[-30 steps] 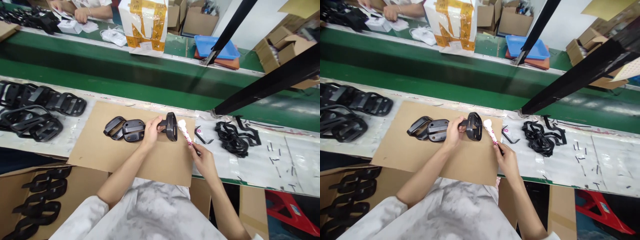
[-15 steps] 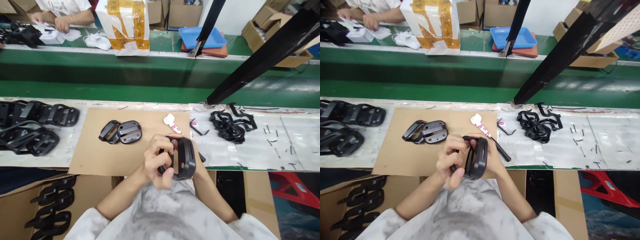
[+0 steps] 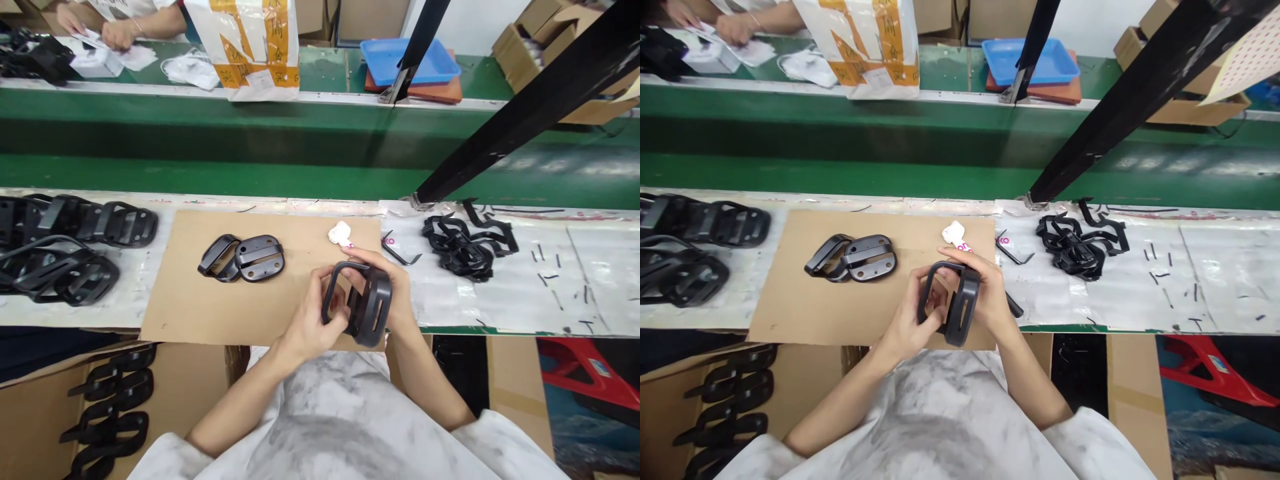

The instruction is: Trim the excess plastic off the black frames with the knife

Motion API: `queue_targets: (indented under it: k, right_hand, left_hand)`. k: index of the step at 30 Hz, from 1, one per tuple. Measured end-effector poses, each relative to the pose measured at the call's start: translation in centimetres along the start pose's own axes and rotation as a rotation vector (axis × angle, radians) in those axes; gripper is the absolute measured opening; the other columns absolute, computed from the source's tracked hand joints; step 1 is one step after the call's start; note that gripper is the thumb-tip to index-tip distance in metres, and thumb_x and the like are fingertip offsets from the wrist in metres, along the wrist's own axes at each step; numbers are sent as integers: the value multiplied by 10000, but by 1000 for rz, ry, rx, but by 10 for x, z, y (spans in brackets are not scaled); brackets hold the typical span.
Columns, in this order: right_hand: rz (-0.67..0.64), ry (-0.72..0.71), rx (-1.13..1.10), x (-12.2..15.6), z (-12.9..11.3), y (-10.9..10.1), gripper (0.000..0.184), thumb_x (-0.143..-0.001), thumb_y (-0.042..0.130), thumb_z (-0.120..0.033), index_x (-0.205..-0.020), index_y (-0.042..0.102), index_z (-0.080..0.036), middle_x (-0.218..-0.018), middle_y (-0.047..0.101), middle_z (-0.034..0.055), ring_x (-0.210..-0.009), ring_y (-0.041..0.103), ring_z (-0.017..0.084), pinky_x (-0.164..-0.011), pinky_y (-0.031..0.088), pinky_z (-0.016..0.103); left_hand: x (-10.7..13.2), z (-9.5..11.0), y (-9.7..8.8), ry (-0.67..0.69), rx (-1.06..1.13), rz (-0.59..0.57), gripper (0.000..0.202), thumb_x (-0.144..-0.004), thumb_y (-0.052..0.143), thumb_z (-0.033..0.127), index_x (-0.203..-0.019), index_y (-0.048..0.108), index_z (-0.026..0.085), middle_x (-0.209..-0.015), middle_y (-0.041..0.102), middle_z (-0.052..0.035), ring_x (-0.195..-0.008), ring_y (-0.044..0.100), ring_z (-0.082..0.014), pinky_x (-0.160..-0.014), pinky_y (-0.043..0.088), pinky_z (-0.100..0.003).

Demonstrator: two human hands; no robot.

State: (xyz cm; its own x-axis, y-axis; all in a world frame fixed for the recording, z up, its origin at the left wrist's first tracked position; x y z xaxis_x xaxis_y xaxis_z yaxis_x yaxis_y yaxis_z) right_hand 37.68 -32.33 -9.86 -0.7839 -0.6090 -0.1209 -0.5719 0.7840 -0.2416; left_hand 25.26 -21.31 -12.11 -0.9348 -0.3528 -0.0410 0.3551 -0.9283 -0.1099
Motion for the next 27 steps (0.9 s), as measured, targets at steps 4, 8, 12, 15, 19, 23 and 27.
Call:
queue_targets:
  k: [4, 8, 12, 15, 19, 23, 27]
  right_hand:
    - [-43, -32, 67, -3, 2, -4, 294, -955, 718, -402, -1225, 788, -310, -1112, 810, 51, -963, 766, 237, -874, 632, 377]
    - [-29, -53, 73, -1, 1, 0, 201, -955, 724, -399, -1098, 820, -295, -1036, 818, 44, -908, 767, 232, -854, 636, 380]
    - [105, -21, 49, 9, 1, 9, 189, -936, 750, -401, -1060, 822, -278, -994, 818, 48, -826, 764, 214, -803, 645, 357]
    - [174, 16, 29, 15, 3, 12, 200, -917, 772, -403, -1052, 823, -264, -941, 810, 45, -773, 754, 202, -770, 645, 346]
    - [130, 30, 56, 13, 5, 9, 198, -930, 754, -402, -1048, 818, -257, -945, 809, 45, -788, 759, 208, -793, 641, 355]
    - [61, -32, 113, 8, 5, 1, 198, -952, 727, -400, -1075, 804, -265, -1011, 809, 48, -865, 767, 219, -834, 632, 359]
    - [8, -80, 124, 6, 1, -3, 213, -945, 745, -376, -1121, 774, -260, -1009, 809, 44, -804, 763, 194, -788, 629, 323]
  left_hand:
    - [0, 11, -3, -223, 17, -110, 153, -913, 531, 178, -1061, 526, 221, -825, 611, -5, -714, 584, -173, -682, 491, -309]
    - [1, 21, -8, -233, -80, -105, 92, -902, 484, 144, -920, 483, 234, -851, 602, -5, -726, 565, -171, -673, 459, -309]
    - [5, 26, -7, -203, -213, -46, 126, -924, 414, 124, -900, 449, 242, -779, 537, 7, -656, 494, -171, -649, 410, -322]
    - [6, 25, -7, -204, -263, -62, 117, -937, 412, 136, -921, 450, 245, -769, 531, 6, -658, 498, -182, -653, 402, -327]
    - [-1, 23, -14, -223, -267, -151, 102, -941, 445, 146, -927, 479, 241, -811, 594, -4, -704, 564, -189, -670, 427, -318]
    - [-15, 30, -24, -166, -287, -152, 121, -1033, 483, 310, -973, 557, 235, -846, 664, -5, -727, 621, -180, -661, 432, -290]
    - [-27, 33, -32, 5, -611, -137, 262, -1080, 422, 386, -942, 570, 219, -760, 667, -11, -640, 610, -173, -601, 358, -287]
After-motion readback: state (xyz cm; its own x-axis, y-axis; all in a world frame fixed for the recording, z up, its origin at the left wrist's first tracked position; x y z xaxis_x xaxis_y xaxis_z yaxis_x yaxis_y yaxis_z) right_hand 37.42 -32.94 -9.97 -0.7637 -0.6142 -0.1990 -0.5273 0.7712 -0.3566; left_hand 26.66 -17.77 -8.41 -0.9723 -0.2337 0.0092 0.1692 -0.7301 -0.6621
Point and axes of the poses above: each hand's wrist, its own x-axis away from the middle knuckle, its own y-axis out of the palm, z = x × y, the point moved 1 cm from there along -x, towards the middle knuckle
